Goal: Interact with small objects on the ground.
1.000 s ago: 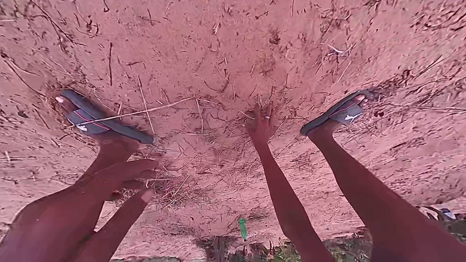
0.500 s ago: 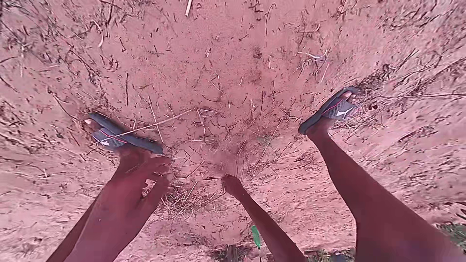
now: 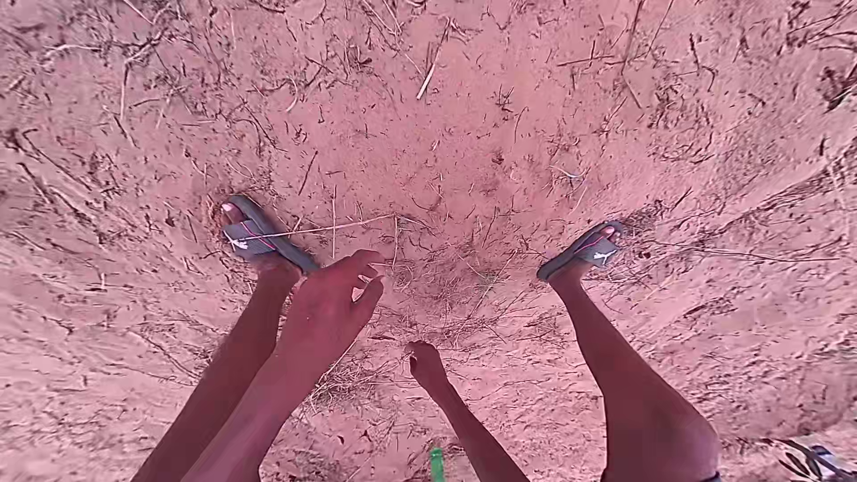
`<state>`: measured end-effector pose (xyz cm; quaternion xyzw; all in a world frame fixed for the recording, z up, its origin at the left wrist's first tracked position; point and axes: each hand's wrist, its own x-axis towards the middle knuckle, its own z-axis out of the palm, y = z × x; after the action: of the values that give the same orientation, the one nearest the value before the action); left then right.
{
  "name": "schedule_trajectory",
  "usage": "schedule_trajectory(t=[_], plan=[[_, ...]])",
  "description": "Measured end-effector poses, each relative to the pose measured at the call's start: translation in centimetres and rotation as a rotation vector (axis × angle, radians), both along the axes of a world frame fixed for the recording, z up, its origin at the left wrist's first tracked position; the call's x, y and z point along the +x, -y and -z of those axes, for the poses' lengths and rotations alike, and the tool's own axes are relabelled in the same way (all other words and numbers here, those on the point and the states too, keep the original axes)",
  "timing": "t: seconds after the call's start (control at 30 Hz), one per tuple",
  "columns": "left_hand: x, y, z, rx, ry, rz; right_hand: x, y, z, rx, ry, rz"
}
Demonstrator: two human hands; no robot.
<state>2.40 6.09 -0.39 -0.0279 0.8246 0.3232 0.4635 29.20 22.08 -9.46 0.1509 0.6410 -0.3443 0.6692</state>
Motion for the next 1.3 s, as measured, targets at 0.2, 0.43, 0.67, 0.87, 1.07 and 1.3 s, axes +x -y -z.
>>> schedule_trajectory(t=[0.2, 0.43, 0.67, 0.87, 1.07, 1.3], plan=[[-0.4, 2.3, -2.0, -0.015, -0.106, -0.010, -17.4, -3.4, 13.1, 0.651, -0.444, 0.056], [0.1, 6.2, -2.1, -0.060, -0.092, -0.060, -8.5, 5.8, 10.1, 0.218, -0.302, 0.269], [0.0, 7.7, -1.6, -0.059, -0.070, -0.111, -6.9, 8.0, -2.5, -0.143, 0.311, -0.266], [-1.2, 8.6, -2.7, 0.029, -0.056, -0.140, -17.2, 7.4, 12.9, 0.300, -0.545, -0.106], [-1.0, 9.2, -2.9, 0.011, -0.084, -0.109, -14.2, 8.2, 17.7, 0.219, -0.384, -0.305], [-0.1, 9.4, -2.0, -0.001, -0.100, -0.115, 1.2, 5.2, 5.5, -0.173, 0.445, -0.328]])
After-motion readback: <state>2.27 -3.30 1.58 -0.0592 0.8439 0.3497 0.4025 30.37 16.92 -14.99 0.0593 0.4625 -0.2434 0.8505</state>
